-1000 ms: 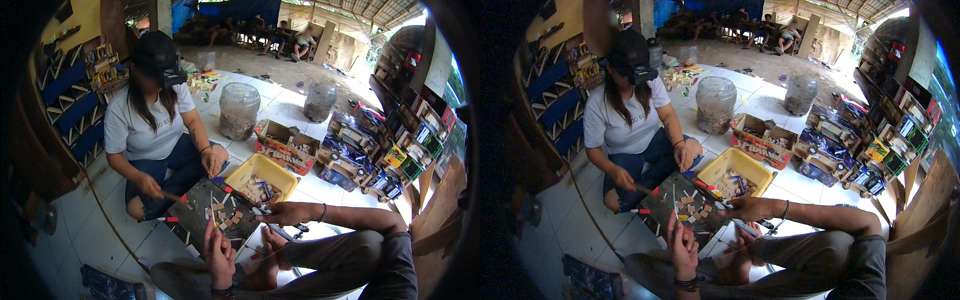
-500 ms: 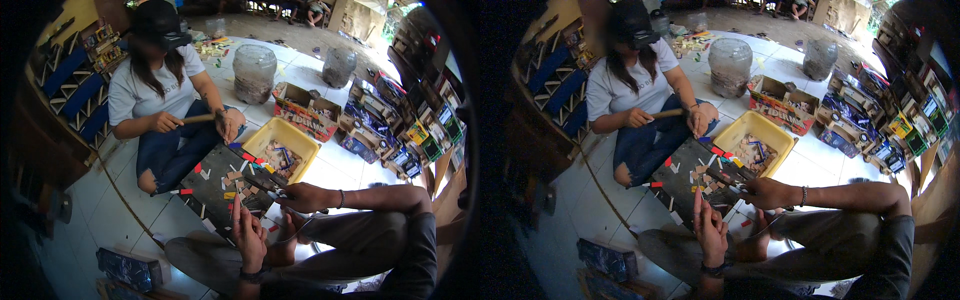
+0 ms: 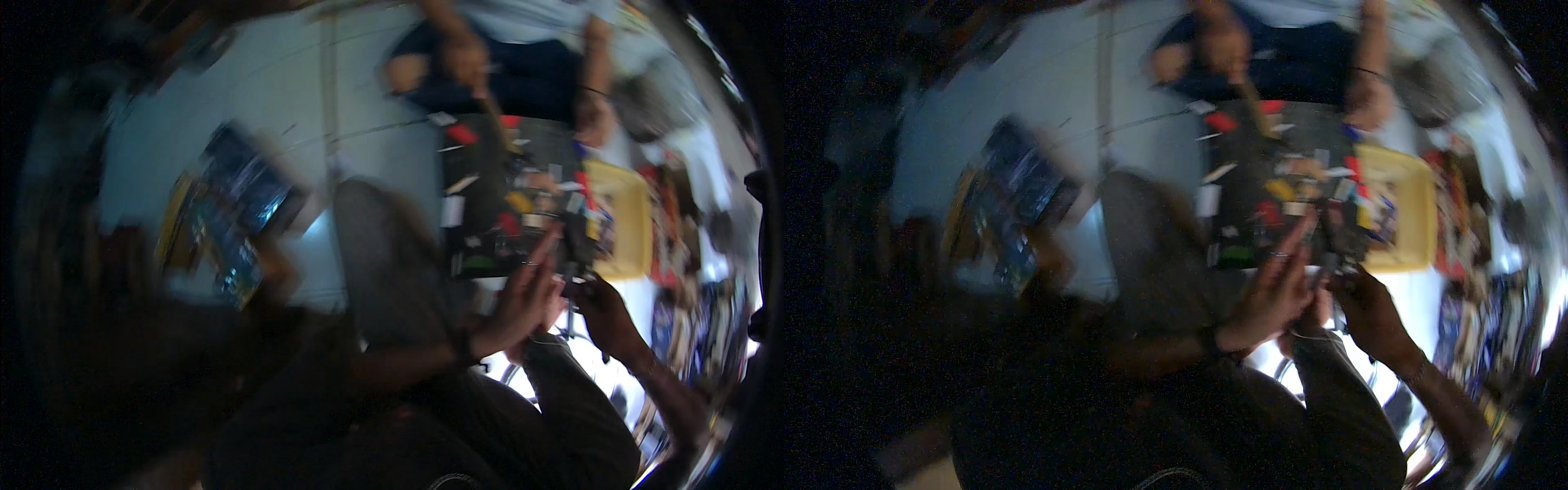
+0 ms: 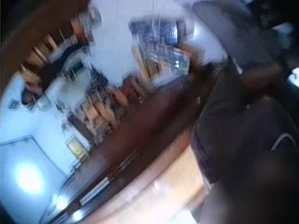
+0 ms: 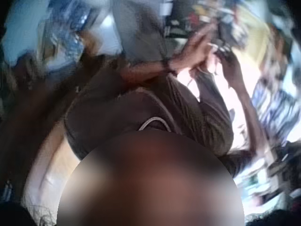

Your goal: The person sits on the floor and uses pliers to manipulate small wires and components on a work surface. They repeatedly cut, bend, and adjust the wires while a coworker hammers small wooden blocks nearby. The person occasionally pauses to reposition the components.

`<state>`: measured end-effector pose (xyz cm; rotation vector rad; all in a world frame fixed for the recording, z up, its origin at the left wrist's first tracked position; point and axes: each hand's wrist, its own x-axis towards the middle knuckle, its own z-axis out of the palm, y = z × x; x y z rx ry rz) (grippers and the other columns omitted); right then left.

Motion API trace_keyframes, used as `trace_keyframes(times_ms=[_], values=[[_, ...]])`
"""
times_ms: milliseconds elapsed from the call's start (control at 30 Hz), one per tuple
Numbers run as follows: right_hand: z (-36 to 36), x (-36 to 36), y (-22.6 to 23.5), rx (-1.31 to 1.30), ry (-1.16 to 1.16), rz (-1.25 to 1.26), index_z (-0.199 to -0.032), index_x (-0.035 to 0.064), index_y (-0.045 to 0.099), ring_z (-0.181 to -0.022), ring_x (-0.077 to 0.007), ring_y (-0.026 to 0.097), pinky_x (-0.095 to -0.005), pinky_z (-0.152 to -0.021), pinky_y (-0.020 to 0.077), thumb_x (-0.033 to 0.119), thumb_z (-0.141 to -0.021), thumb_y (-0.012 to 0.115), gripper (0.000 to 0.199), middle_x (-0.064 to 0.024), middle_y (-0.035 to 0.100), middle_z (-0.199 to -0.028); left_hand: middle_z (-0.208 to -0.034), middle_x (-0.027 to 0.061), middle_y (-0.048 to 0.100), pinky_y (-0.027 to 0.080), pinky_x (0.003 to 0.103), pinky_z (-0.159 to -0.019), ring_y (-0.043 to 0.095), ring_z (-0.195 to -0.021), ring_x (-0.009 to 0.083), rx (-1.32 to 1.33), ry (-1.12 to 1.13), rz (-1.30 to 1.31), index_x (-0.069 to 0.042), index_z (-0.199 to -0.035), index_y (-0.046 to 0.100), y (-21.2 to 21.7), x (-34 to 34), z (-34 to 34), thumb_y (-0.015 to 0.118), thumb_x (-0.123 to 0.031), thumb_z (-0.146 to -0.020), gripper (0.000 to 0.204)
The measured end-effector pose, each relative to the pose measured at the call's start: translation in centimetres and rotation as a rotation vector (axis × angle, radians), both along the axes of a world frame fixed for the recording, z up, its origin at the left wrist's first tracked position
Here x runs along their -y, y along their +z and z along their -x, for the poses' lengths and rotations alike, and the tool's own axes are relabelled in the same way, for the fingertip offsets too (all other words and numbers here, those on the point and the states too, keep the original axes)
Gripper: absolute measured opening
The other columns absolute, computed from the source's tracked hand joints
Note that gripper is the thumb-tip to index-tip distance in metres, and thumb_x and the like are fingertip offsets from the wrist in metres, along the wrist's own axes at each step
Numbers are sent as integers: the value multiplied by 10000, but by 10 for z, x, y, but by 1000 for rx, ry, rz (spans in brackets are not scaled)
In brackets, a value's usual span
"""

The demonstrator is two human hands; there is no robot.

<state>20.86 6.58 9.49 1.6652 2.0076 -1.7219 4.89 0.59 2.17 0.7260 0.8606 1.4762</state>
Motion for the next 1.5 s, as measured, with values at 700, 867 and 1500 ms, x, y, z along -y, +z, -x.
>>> trace_keyframes(times_ms=[700, 867, 1500], values=[[36, 15, -28, 71, 63, -325, -1122, -1, 582, -838, -434, 626, -492, -815, 466, 369, -947, 551, 410, -264, 654, -887, -672, -73, 350, 231, 163, -394, 275, -491, 14, 135, 56, 388, -280, -1515, 251, 3, 18, 5, 399, -244, -1046, 494], [42, 19, -39, 36, 1, -263, -1146, 43, 590, -924, -470, 603, -551, -885, 415, 352, -953, 543, 367, -278, 646, -931, -666, -73, 341, 241, 166, -400, 272, -493, 17, 153, 43, 414, -283, -1509, 272, -1, 21, 8, 404, -239, -1044, 485], [53, 27, -26, 80, 74, -297, -1273, -7, 467, -1001, -401, 606, -463, -840, 476, 174, -939, 557, 390, -252, 593, -1089, -665, -80, 385, 378, 132, -508, 368, -573, -18, 190, 3, 417, -296, -1497, 307, -10, 25, 15, 378, -265, -1056, 448]])
